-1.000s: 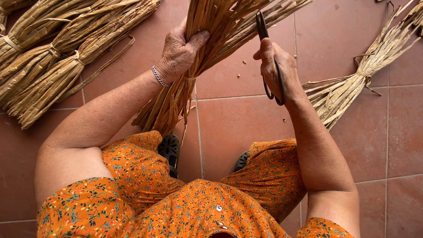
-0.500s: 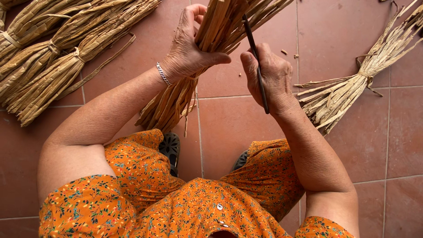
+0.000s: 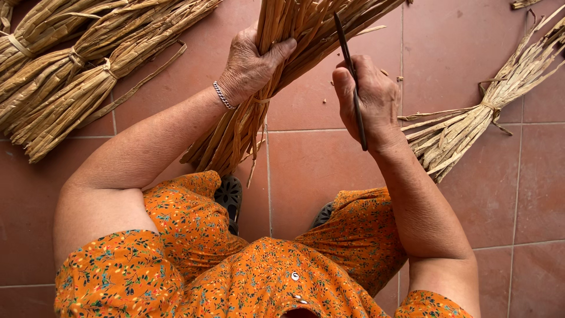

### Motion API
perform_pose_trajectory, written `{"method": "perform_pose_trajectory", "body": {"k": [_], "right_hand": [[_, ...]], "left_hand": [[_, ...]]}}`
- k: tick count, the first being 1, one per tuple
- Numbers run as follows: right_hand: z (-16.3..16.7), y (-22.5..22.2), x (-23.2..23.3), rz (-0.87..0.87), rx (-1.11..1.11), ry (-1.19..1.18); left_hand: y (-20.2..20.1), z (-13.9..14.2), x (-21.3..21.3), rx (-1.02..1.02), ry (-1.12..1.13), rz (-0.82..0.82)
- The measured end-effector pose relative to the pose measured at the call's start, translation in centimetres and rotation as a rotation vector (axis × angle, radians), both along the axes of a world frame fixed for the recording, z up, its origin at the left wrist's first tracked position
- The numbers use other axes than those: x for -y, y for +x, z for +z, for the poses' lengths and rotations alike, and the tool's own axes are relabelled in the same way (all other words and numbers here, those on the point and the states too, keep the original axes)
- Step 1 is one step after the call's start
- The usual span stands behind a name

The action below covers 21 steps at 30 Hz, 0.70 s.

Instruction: The person sits on a tiled floor and uses shears to trim the ends of dried plant bundles. They hold each bundle in one hand and cut the protruding ends with the other, then place the trimmed bundle aside.

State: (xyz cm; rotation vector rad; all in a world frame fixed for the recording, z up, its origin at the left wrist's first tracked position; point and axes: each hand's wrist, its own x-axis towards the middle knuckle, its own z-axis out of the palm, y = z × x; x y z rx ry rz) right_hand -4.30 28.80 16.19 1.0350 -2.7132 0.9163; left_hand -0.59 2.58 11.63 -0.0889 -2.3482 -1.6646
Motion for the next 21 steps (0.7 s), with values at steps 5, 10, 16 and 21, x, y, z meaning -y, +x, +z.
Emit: {"method": "perform_pose_trajectory", "body": {"k": [5,10,16,21], "right_hand": [[0.4,-0.5,0.4,-0.062,-0.063,0.124],[0.3,-0.9,1.2,-0.117,-0.254,0.206],[0.2,-0.7,1.7,-0.083,-0.284,0.209],[0.1,-0.8,1.7,-0.072,-0.211,0.151]], "left_hand": [[0.4,0.2,-0.3,-0.051,0.147,-0.064],[0.7,0.8,-1.1,-0.002,0.152,-0.043],[1.3,1.3,-0.8,-0.004,0.184,-0.096],[1.3,0.8,-0.3,0.023,0.187,-0.081]]}}
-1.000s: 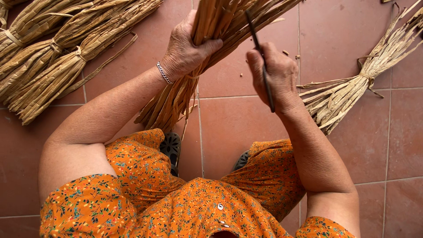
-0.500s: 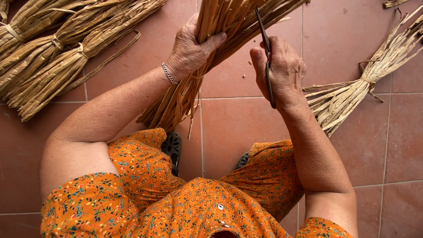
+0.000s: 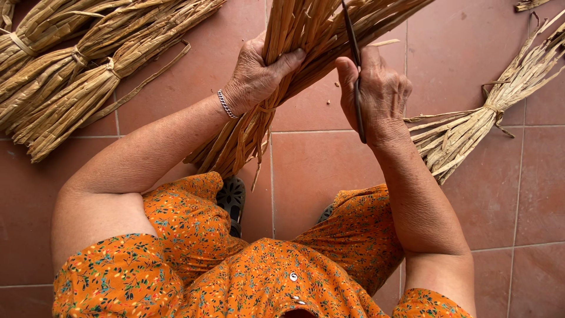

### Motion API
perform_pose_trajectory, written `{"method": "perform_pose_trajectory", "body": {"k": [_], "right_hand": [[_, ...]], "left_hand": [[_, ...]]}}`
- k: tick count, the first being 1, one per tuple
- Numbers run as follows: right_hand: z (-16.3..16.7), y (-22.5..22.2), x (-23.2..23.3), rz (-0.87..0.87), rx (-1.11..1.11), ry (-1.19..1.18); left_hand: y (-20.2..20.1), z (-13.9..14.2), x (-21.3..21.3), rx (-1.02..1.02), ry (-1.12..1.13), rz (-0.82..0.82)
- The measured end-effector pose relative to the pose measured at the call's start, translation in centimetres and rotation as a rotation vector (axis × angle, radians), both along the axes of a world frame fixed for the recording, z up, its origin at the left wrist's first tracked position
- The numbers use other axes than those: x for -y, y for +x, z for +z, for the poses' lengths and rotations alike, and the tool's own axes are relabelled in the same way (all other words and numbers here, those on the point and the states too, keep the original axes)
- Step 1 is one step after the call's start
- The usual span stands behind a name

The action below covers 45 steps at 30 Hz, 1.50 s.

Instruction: The person sits on a tiled floor and uses shears to trim the ends of dried plant bundles. They hold each bundle in one hand and cut the protruding ends with the other, then place the trimmed bundle aside.

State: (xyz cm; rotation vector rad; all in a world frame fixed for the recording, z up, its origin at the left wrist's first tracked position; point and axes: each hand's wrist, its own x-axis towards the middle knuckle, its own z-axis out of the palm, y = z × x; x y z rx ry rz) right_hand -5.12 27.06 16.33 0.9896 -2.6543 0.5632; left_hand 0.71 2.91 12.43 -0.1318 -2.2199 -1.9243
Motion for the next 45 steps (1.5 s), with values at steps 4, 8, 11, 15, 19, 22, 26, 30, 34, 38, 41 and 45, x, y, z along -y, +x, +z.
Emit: {"method": "perform_pose_trajectory", "body": {"k": [4,8,11,15,19,22,26,30,34,38,41,45], "right_hand": [[0.1,-0.2,0.1,-0.068,0.159,0.061],[0.6,0.2,0.1,-0.036,0.227,-0.036],[1.3,0.6,0.2,0.06,0.215,-0.152],[1.8,0.9,0.5,0.043,0.24,-0.091],[1.7,1.0,0.5,0.01,0.027,0.009],[1.2,0.8,0.2,0.003,-0.075,0.065],[0.1,0.5,-0.2,0.002,0.036,0.028],[-1.0,0.0,-0.5,0.007,0.072,-0.019],[-0.9,-0.2,-0.9,0.023,0.093,-0.101],[-0.2,0.6,-0.8,0.085,0.032,-0.171],[0.3,0.8,-0.5,0.031,-0.028,-0.069],[0.9,0.6,-0.2,0.013,-0.141,-0.001]], "left_hand": [[-0.2,-0.6,0.5,0.048,0.067,-0.015],[-0.4,-0.7,0.9,0.081,0.066,0.018],[-0.2,-0.5,1.0,0.019,0.075,0.027],[0.2,0.0,0.8,-0.006,0.02,0.042],[0.6,0.4,0.4,-0.065,0.057,0.003],[0.9,0.5,0.0,-0.035,0.017,0.001],[1.1,0.3,0.0,-0.04,0.056,0.001],[0.8,0.0,0.3,0.007,0.137,-0.006],[0.7,0.0,0.7,0.097,0.143,0.02],[0.9,0.2,0.6,0.067,0.173,0.003],[0.9,0.3,0.4,0.086,0.2,-0.008],[0.8,0.2,0.4,0.122,0.186,-0.013]]}}
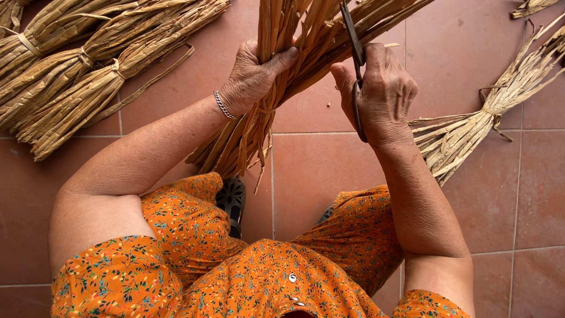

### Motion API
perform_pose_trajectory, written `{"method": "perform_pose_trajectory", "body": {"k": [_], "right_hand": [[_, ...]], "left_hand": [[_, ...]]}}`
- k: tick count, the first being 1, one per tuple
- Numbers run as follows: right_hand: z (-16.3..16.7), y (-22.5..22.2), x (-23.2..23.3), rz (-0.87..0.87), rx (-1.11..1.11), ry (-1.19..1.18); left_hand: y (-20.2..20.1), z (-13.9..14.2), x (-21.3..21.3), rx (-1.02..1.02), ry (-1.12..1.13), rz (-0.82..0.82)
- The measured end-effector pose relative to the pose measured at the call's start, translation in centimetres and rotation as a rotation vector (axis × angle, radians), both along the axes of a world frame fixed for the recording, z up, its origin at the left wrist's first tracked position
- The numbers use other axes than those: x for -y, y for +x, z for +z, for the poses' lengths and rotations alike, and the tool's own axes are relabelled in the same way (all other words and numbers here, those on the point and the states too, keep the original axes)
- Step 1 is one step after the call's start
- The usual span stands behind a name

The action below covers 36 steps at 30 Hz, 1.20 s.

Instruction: The person sits on a tiled floor and uses shears to trim the ends of dried plant bundles. They hold each bundle in one hand and cut the protruding ends with the other, then place the trimmed bundle aside.

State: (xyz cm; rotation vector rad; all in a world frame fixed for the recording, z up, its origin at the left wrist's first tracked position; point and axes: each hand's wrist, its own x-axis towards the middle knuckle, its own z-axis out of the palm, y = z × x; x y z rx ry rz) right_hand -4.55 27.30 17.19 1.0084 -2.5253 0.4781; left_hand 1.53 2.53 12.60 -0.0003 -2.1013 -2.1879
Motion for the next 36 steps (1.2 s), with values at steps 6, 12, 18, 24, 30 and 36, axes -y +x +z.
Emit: {"method": "perform_pose_trajectory", "body": {"k": [6,12,18,24,30,36], "right_hand": [[0.2,0.0,-0.2,-0.03,-0.046,0.021],[0.6,-0.2,-0.1,0.048,-0.133,0.022],[1.0,0.0,0.0,-0.012,-0.082,0.014],[0.4,-0.5,-0.1,-0.032,-0.038,0.067],[-1.0,-1.1,-0.5,0.009,0.069,-0.028],[-2.1,-1.6,-0.7,0.0,0.443,-0.309]], "left_hand": [[-0.2,-0.3,0.0,-0.036,0.026,-0.028],[-0.1,0.1,-0.2,-0.049,-0.042,-0.019],[0.0,0.4,-0.2,-0.065,-0.028,-0.073],[0.0,0.5,-0.4,-0.07,-0.037,-0.076],[-0.3,0.2,-0.3,-0.029,0.039,-0.026],[-0.7,-0.5,0.5,-0.024,0.041,0.048]]}}
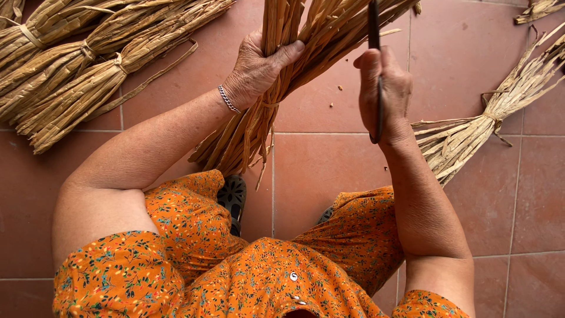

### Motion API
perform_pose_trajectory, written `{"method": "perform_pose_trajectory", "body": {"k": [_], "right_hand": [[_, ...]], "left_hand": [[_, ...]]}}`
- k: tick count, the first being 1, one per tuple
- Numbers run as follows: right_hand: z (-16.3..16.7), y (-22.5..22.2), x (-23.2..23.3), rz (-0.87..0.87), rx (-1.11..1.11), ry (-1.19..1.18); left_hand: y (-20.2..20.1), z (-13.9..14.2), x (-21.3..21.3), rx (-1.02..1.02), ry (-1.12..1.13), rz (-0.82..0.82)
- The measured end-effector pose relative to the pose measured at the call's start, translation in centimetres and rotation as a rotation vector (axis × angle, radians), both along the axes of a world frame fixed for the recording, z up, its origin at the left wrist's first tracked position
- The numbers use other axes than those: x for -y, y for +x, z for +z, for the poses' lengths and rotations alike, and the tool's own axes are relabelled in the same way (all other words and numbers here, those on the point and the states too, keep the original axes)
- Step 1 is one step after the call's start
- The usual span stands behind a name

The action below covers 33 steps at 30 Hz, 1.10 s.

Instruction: The person sits on a tiled floor and uses shears to trim the ends of dried plant bundles. They hold each bundle in one hand and cut the protruding ends with the other, then place the trimmed bundle aside.

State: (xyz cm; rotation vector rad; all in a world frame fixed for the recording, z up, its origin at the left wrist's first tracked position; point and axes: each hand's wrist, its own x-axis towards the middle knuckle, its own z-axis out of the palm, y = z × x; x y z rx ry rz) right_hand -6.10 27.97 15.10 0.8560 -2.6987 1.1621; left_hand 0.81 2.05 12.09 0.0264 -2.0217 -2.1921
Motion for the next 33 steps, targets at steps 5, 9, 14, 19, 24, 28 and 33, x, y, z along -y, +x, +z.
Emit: {"method": "perform_pose_trajectory", "body": {"k": [5,9,14,19,24,28,33], "right_hand": [[0.1,-0.1,-0.2,0.028,-0.081,-0.215],[-0.1,0.5,0.2,0.11,-0.415,0.129],[0.4,0.4,0.5,0.072,-0.497,0.39],[1.2,0.3,0.6,0.147,-0.547,0.449],[1.7,1.2,0.8,0.2,-0.515,0.392],[2.3,1.2,0.7,0.215,-0.484,0.376],[2.4,1.3,0.9,0.215,-0.531,0.396]], "left_hand": [[-0.1,-0.2,0.4,-0.049,-0.017,0.031],[-0.1,-0.1,0.4,-0.062,0.002,0.008],[0.0,0.0,0.4,-0.026,-0.084,0.006],[-0.1,0.0,0.1,-0.033,-0.069,-0.013],[0.0,-0.1,0.2,-0.056,-0.093,-0.005],[0.0,0.0,0.5,-0.058,-0.083,-0.001],[0.1,0.0,0.4,-0.024,-0.098,0.018]]}}
